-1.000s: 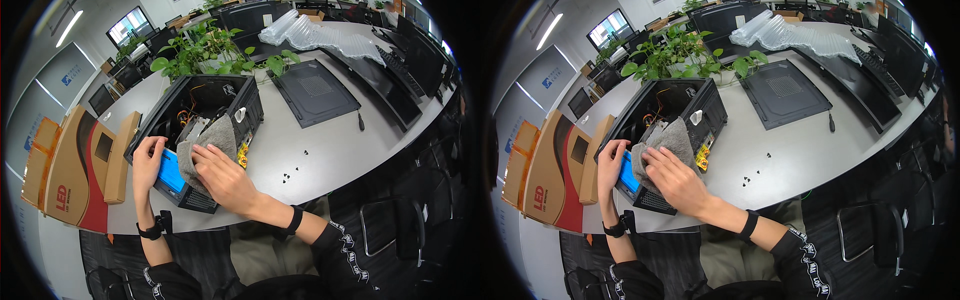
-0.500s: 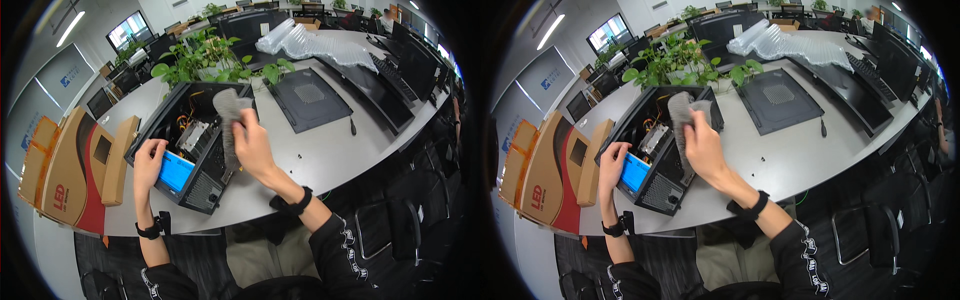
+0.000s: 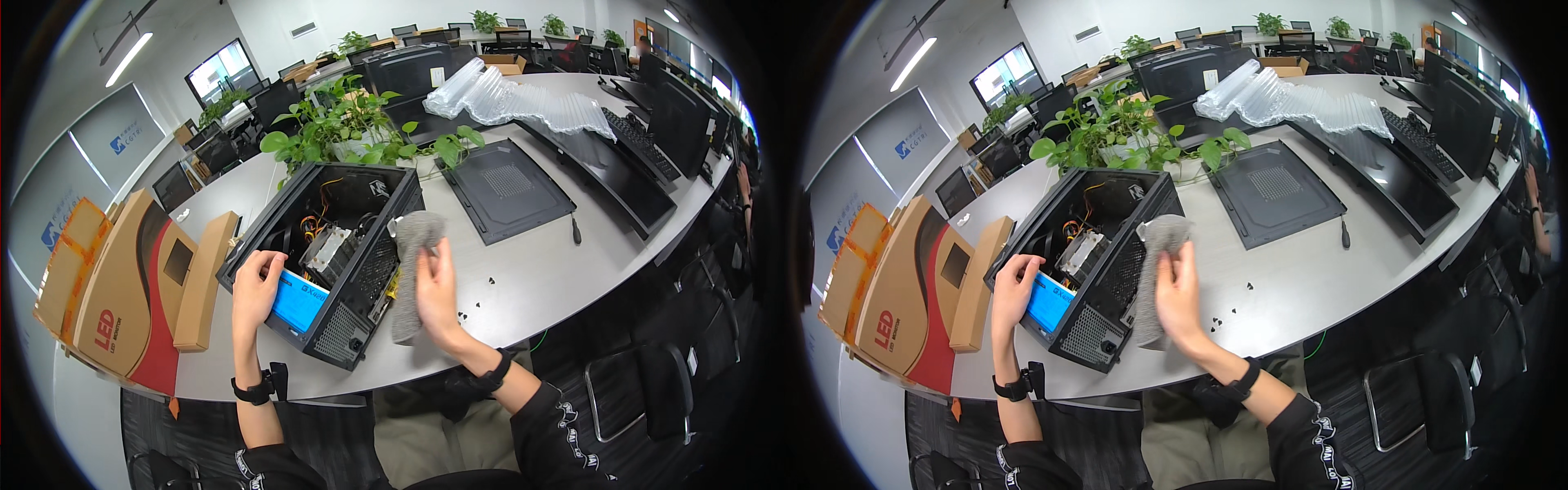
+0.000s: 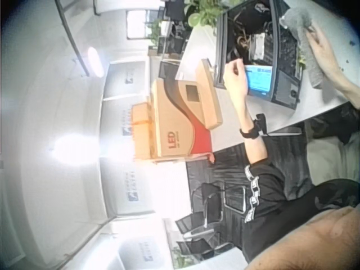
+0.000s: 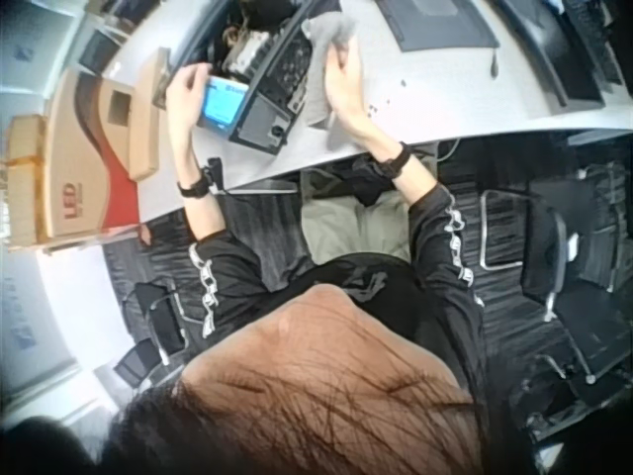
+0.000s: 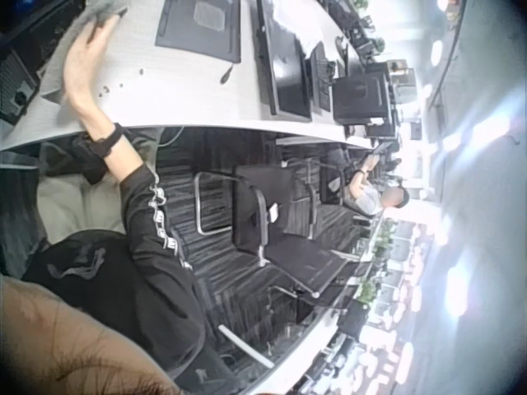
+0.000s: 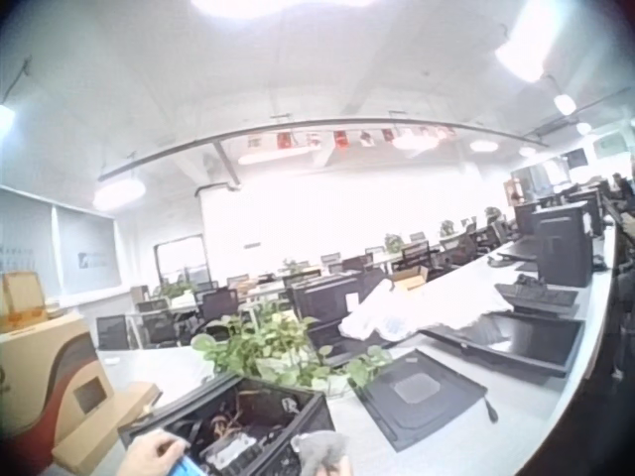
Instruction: The person is repairing a computer by removing components from the case.
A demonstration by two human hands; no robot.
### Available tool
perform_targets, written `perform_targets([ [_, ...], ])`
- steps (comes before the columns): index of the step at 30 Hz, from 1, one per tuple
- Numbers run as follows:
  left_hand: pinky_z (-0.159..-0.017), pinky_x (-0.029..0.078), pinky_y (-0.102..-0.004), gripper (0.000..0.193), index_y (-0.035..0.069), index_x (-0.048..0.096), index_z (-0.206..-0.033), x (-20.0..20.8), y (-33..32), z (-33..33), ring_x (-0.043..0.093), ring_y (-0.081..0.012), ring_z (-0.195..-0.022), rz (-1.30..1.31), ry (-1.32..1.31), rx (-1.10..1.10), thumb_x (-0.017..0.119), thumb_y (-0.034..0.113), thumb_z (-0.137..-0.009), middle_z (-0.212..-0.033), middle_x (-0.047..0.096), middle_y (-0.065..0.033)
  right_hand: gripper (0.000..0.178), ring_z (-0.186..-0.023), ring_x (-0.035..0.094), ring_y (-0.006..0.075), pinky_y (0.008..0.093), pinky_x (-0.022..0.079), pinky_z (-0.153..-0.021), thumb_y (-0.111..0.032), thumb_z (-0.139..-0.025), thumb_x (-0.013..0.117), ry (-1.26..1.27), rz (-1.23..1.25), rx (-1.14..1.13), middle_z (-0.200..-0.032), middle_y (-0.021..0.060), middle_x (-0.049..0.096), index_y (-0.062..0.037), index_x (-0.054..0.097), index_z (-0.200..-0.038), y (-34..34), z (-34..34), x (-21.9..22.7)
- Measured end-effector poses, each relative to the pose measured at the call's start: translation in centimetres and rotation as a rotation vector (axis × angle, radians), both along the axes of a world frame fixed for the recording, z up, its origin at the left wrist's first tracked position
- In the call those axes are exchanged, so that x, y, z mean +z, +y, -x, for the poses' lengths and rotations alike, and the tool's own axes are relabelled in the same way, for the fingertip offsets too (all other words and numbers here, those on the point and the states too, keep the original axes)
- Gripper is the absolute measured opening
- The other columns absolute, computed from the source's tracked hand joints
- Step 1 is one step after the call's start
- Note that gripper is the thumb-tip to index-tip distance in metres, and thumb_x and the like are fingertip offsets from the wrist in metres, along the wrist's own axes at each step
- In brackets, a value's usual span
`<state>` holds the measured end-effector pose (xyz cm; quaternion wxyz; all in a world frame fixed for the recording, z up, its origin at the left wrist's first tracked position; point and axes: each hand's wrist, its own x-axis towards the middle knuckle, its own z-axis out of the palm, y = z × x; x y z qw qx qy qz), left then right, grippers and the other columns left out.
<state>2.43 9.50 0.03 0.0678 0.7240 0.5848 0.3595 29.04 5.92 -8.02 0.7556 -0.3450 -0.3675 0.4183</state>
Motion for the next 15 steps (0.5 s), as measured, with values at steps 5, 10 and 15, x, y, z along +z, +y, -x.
perform_targets([
  [5,-0.075,0.051,-0.0321,0.029,0.001,0.075,-0.107,-0.1,-0.1,0.4,0.064,-0.0170,-0.077,-0.007,0.013,-0.018,0.064,0.027,-0.103,-0.087,0.066,-0.0080,0.032,-0.127,0.058,0.0328,0.0397,0.041,-0.110,-0.010,-0.107,0.052,-0.439,-0.167,-0.135,-0.134,0.0209,0.061,0.0020,0.051,-0.137,0.5,4.6,-1.3],
  [10,-0.073,0.051,-0.0315,0.030,-0.001,0.075,-0.108,-0.3,0.1,0.0,0.063,-0.0162,-0.074,0.011,-0.022,-0.024,0.063,0.027,-0.104,-0.087,0.066,-0.0080,0.032,-0.127,0.055,0.0446,0.0463,0.043,-0.106,-0.011,-0.106,0.052,-0.465,-0.069,-0.135,-0.139,0.0268,0.054,0.0045,0.049,-0.133,0.8,4.8,-2.9],
  [15,-0.072,0.048,-0.0300,0.031,-0.002,0.074,-0.110,0.2,-0.1,0.2,0.059,-0.0131,-0.075,0.027,0.007,-0.033,0.061,0.026,-0.106,-0.091,0.068,-0.0071,0.050,-0.146,0.032,0.0552,0.0502,0.032,-0.121,-0.010,-0.103,0.056,-0.504,-0.052,0.019,-0.158,0.0386,0.032,0.0152,0.037,-0.142,-1.3,5.3,-3.3],
])
